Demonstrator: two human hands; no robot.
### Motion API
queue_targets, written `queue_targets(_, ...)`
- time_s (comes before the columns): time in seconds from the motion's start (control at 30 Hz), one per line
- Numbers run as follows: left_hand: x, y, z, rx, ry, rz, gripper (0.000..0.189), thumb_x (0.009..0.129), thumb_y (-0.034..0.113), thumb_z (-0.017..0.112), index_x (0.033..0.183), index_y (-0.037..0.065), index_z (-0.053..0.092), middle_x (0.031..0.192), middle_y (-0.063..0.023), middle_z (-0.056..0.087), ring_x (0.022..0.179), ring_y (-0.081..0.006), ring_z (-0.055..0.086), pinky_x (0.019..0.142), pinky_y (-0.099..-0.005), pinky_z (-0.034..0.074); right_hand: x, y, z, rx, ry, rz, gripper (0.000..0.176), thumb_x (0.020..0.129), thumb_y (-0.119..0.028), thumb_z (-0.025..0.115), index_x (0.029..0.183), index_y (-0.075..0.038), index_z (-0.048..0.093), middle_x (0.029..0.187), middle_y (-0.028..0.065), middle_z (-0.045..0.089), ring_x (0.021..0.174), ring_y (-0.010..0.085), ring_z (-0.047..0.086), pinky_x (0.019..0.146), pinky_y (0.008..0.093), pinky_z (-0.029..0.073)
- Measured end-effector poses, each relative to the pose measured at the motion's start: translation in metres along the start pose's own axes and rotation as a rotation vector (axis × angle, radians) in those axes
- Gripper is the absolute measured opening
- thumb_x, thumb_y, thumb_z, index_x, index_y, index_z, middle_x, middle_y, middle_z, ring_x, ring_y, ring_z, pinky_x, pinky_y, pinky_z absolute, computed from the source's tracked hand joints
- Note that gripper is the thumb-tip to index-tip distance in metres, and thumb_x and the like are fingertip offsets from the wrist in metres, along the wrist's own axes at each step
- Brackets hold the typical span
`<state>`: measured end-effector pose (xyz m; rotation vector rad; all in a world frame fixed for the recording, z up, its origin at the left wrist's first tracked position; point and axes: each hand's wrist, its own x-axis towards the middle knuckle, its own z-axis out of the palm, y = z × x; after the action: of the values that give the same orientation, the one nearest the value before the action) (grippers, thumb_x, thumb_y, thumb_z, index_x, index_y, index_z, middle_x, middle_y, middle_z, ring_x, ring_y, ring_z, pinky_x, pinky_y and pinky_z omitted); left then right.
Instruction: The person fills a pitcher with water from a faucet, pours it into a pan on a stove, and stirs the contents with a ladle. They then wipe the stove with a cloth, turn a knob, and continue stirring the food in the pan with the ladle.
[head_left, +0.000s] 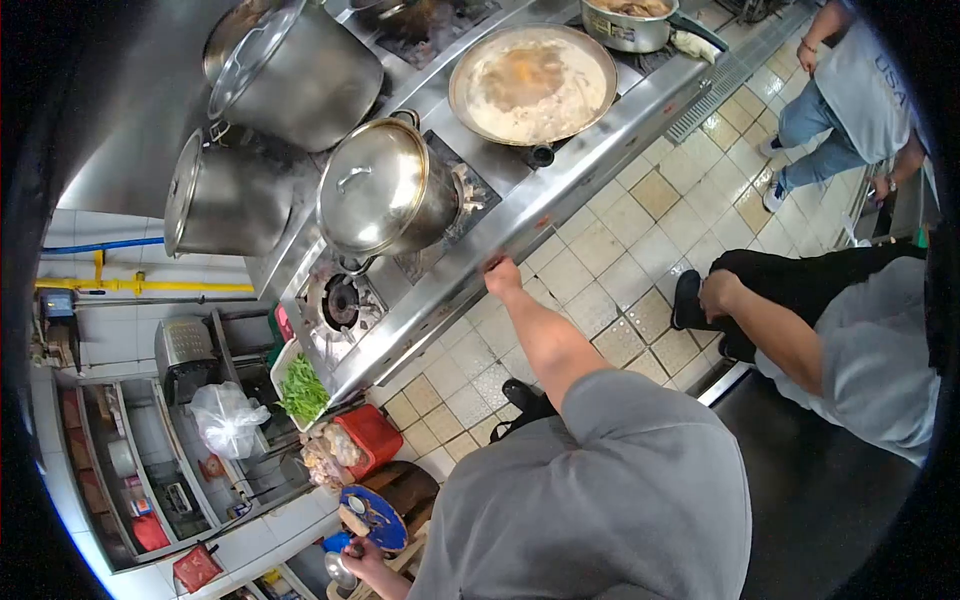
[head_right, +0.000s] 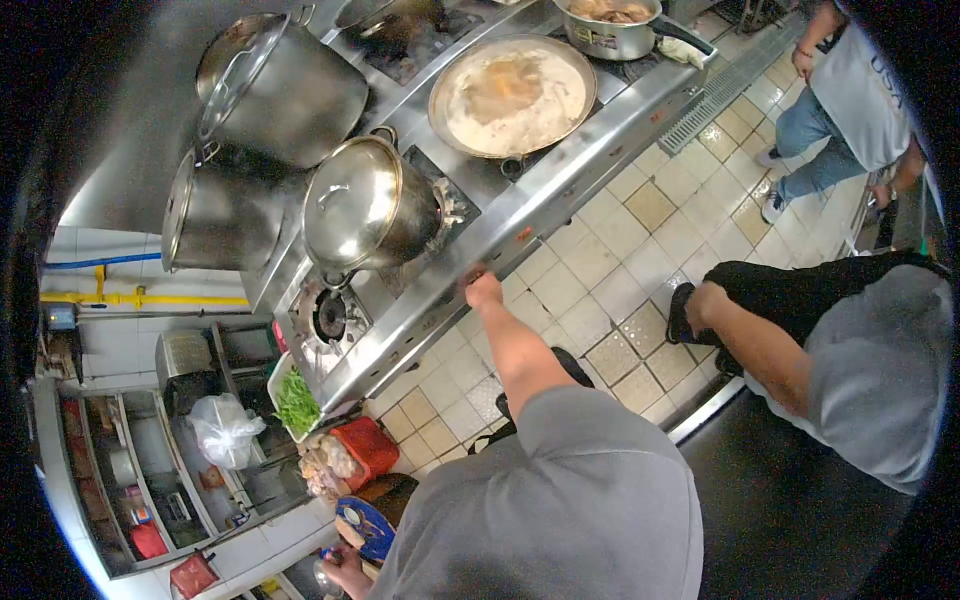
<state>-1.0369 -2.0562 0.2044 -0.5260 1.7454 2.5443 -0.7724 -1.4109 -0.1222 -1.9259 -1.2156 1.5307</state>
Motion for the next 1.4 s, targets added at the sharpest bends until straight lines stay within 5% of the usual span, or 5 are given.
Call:
queue_targets(1.13, -0.016, 0.015, 0.002, -0.03, -0.005, -0.14, 0.022, 0.083, 0.012, 0.057, 0.063, 0.011, 0.048, 0.057, -0.0008, 0.054, 0.055, -0.0163, 0.055, 0.057, -0.0313, 0.051, -0.05, -0.027, -0.026, 0.031, 0.346, 0.063, 0.023, 0.082, -0.024, 0.064, 0.098, -0.007, 0.058, 0.087, 0.0194, 0.068, 0.087, 0.0387, 0.066, 0.078, 0.0452, 0.052)
queue_targets(1.23, 0.001, 0.012, -0.007, -0.054, 0.008, -0.091, 0.021, 0.083, 0.012, 0.058, 0.064, 0.011, 0.048, 0.058, -0.0015, 0.054, 0.055, -0.0167, 0.055, 0.056, -0.0314, 0.05, -0.087, -0.057, -0.044, 0.317, 0.304, -0.301, 0.033, 0.079, -0.014, 0.059, 0.112, -0.007, 0.056, 0.091, 0.0254, 0.064, 0.082, 0.0421, 0.062, 0.075, 0.0489, 0.048)
queue_targets(1.3, 0.005, 0.01, -0.011, -0.026, -0.043, -0.057, 0.016, 0.077, 0.01, 0.062, 0.07, 0.01, 0.049, 0.066, -0.0017, 0.053, 0.059, -0.0181, 0.055, 0.055, -0.0313, 0.049, -0.075, -0.085, -0.042, 0.379, 0.26, -0.705, 0.049, 0.08, -0.01, 0.058, 0.129, -0.012, 0.052, 0.065, 0.0077, 0.055, 0.056, 0.0187, 0.052, 0.052, 0.0382, 0.044)
queue_targets(1.33, 0.027, 0.005, -0.012, -0.145, -0.02, -0.079, 0.016, 0.076, 0.008, 0.063, 0.07, 0.01, 0.048, 0.067, -0.0021, 0.053, 0.059, -0.0181, 0.055, 0.054, -0.0306, 0.048, -0.081, -0.117, -0.069, 0.599, -0.293, -0.187, 0.068, 0.077, -0.005, 0.057, 0.143, -0.017, 0.042, 0.06, 0.0006, 0.048, 0.045, 0.0141, 0.042, 0.04, 0.0343, 0.034)
queue_targets(1.4, 0.12, 0.001, -0.068, 0.485, -0.299, 0.289, 0.017, 0.074, 0.0, 0.061, 0.072, 0.007, 0.046, 0.066, -0.0039, 0.051, 0.057, -0.0191, 0.053, 0.054, -0.0313, 0.049, -0.045, -0.139, -0.073, 0.623, -0.52, -0.079, 0.081, 0.073, -0.001, 0.055, 0.147, -0.027, 0.035, 0.055, -0.0058, 0.033, 0.038, 0.0094, 0.029, 0.035, 0.0286, 0.023)
